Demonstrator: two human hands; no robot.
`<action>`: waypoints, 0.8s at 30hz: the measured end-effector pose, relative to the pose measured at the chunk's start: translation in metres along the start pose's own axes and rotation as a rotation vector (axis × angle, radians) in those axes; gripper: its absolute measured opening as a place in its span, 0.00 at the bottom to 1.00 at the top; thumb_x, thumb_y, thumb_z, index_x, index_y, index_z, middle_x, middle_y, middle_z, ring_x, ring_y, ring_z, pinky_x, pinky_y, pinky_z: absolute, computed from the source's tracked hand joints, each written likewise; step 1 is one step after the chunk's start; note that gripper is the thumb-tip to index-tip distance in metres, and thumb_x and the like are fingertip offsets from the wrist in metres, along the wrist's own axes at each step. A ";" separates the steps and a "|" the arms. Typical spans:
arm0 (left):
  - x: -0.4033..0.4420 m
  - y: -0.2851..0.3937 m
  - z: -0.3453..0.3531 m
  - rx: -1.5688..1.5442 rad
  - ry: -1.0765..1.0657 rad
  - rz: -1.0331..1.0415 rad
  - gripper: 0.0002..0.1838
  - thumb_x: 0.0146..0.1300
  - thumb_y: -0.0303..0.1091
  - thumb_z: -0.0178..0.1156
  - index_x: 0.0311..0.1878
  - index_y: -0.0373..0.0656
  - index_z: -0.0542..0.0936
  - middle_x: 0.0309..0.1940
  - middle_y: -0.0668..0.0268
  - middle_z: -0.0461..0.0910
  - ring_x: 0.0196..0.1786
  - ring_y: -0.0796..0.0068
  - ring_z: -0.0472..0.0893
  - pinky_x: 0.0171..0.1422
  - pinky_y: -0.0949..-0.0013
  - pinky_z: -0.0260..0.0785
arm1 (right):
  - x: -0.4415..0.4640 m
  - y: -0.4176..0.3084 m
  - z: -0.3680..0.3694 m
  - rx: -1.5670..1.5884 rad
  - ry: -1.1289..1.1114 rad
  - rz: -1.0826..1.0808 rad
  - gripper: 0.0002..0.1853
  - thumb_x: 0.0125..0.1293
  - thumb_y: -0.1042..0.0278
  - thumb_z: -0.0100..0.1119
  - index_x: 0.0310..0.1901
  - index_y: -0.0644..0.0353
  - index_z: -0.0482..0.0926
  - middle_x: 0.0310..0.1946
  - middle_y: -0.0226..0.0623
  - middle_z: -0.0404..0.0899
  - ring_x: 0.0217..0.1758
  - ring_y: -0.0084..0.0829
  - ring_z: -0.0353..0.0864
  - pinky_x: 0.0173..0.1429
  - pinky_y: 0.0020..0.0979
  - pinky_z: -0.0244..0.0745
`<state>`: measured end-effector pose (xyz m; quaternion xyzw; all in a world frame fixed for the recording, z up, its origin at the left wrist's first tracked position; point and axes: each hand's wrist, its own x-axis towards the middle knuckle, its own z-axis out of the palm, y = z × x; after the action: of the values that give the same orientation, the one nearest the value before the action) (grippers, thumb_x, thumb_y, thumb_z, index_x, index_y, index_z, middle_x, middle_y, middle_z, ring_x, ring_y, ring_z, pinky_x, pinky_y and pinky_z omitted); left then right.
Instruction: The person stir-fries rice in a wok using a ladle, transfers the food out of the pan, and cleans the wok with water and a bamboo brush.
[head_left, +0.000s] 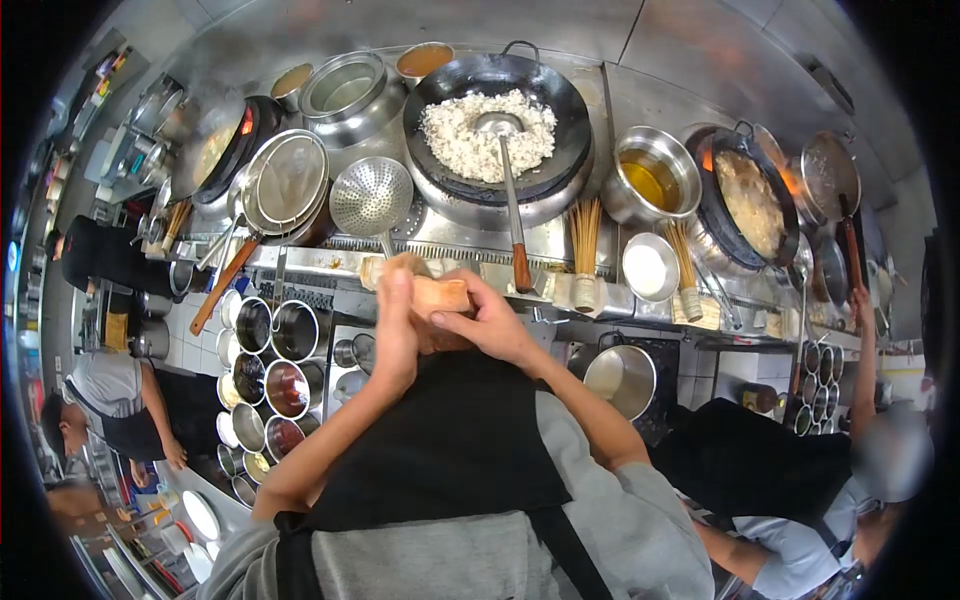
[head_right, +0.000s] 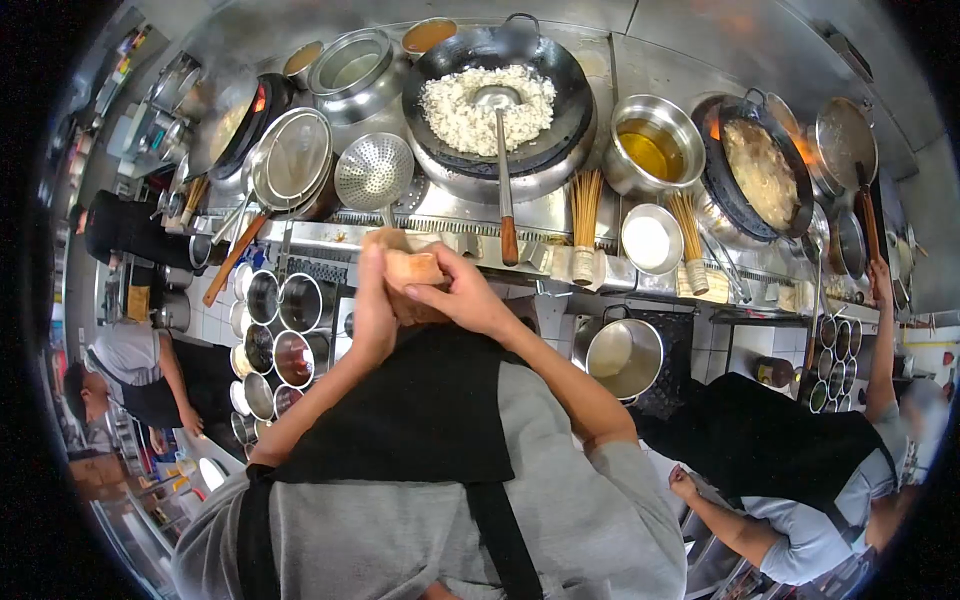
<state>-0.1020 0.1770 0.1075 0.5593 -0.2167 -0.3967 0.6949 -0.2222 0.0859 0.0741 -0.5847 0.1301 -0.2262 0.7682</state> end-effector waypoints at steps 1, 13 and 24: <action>0.004 0.007 -0.006 -0.139 -0.015 -0.053 0.27 0.76 0.54 0.40 0.64 0.41 0.66 0.55 0.60 0.73 0.58 0.68 0.73 0.66 0.65 0.63 | 0.002 -0.014 0.005 -0.001 0.002 0.001 0.23 0.63 0.69 0.66 0.57 0.60 0.67 0.49 0.29 0.74 0.55 0.20 0.72 0.61 0.27 0.67; 0.100 -0.014 0.012 -0.379 -0.467 -0.569 0.26 0.74 0.48 0.49 0.65 0.39 0.66 0.60 0.59 0.74 0.60 0.66 0.76 0.64 0.61 0.70 | 0.014 -0.042 -0.028 0.338 0.560 -0.247 0.14 0.59 0.78 0.65 0.44 0.59 0.73 0.43 0.32 0.79 0.47 0.23 0.78 0.55 0.29 0.75; 0.180 -0.035 0.013 0.446 -0.607 0.050 0.30 0.57 0.43 0.70 0.58 0.40 0.71 0.48 0.61 0.79 0.48 0.66 0.81 0.54 0.63 0.73 | 0.036 -0.003 -0.062 -0.959 0.835 -0.048 0.26 0.64 0.68 0.62 0.62 0.67 0.69 0.57 0.52 0.74 0.56 0.41 0.78 0.58 0.41 0.74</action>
<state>-0.0160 0.0240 0.0522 0.5484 -0.5073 -0.4705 0.4695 -0.2208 0.0151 0.0617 -0.7289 0.4924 -0.3690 0.3001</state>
